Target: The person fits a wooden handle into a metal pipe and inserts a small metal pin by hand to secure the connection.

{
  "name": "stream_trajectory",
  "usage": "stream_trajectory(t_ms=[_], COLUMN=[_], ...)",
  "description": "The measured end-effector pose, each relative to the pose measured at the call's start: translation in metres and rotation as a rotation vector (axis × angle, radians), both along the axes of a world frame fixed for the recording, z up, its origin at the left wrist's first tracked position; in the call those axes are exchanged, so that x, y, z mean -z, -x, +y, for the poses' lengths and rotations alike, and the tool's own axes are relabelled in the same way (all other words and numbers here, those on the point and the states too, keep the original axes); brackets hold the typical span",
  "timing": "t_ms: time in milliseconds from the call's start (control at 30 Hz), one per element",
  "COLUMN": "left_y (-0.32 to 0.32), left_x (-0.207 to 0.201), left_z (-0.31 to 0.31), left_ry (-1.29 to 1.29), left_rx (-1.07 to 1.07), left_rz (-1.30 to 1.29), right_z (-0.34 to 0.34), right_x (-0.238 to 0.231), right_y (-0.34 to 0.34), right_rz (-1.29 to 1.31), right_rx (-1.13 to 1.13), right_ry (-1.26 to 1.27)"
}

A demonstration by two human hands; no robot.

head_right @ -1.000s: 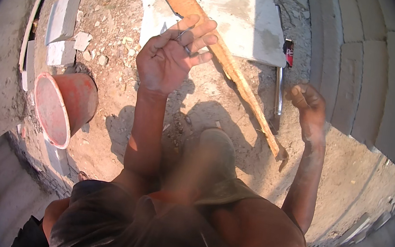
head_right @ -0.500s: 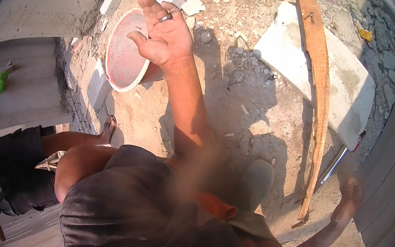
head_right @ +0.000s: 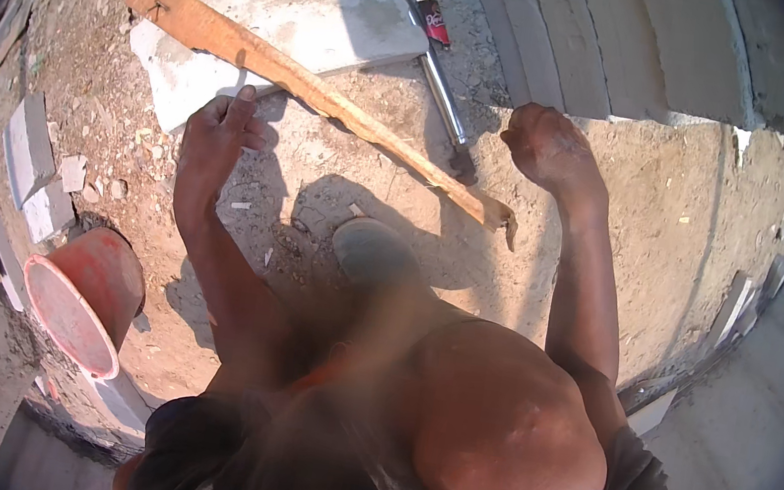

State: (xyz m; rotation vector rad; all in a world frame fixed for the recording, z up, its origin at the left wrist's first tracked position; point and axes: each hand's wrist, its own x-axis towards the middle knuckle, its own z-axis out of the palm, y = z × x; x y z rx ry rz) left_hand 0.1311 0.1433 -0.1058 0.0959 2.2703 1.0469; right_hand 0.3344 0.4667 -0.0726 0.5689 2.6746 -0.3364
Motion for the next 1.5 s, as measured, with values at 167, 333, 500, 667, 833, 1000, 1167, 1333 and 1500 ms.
stream_trajectory(t_ms=[167,333,500,667,833,1000,1167,1333,1500], left_y=[-0.008,-0.008,-0.012,0.010,0.021,0.026,0.027,0.032,0.031], left_x=[0.014,0.017,0.006,0.019,0.002,0.021,0.019,0.031,0.019], left_z=[0.012,0.015,0.010,-0.011,-0.039,-0.042,-0.066,-0.079,-0.096], left_ry=[0.112,0.070,-0.004,0.018,0.063,0.026,-0.028,-0.059,0.055], left_rx=[0.058,0.068,-0.129,-0.147,-0.222,-0.211,-0.263,-0.308,-0.331], left_rz=[-0.065,-0.114,-0.151,-0.159,-0.084,-0.079,-0.077,-0.058,0.010], right_z=[-0.034,-0.061,-0.079,-0.070,-0.055,-0.040,-0.043,-0.035,-0.017], right_x=[0.022,0.040,0.030,0.039,0.052,0.085,0.116,0.099,0.081], right_y=[0.008,0.020,0.021,0.008,0.030,0.024,0.023,0.030,0.034], right_rz=[-0.021,-0.061,-0.066,0.039,0.107,0.223,0.284,0.091,0.139], right_rx=[0.258,0.348,0.408,0.486,0.368,0.288,0.247,0.371,0.700], right_ry=[0.238,0.486,0.854,0.889,0.563,0.099,0.215,0.291,0.832])
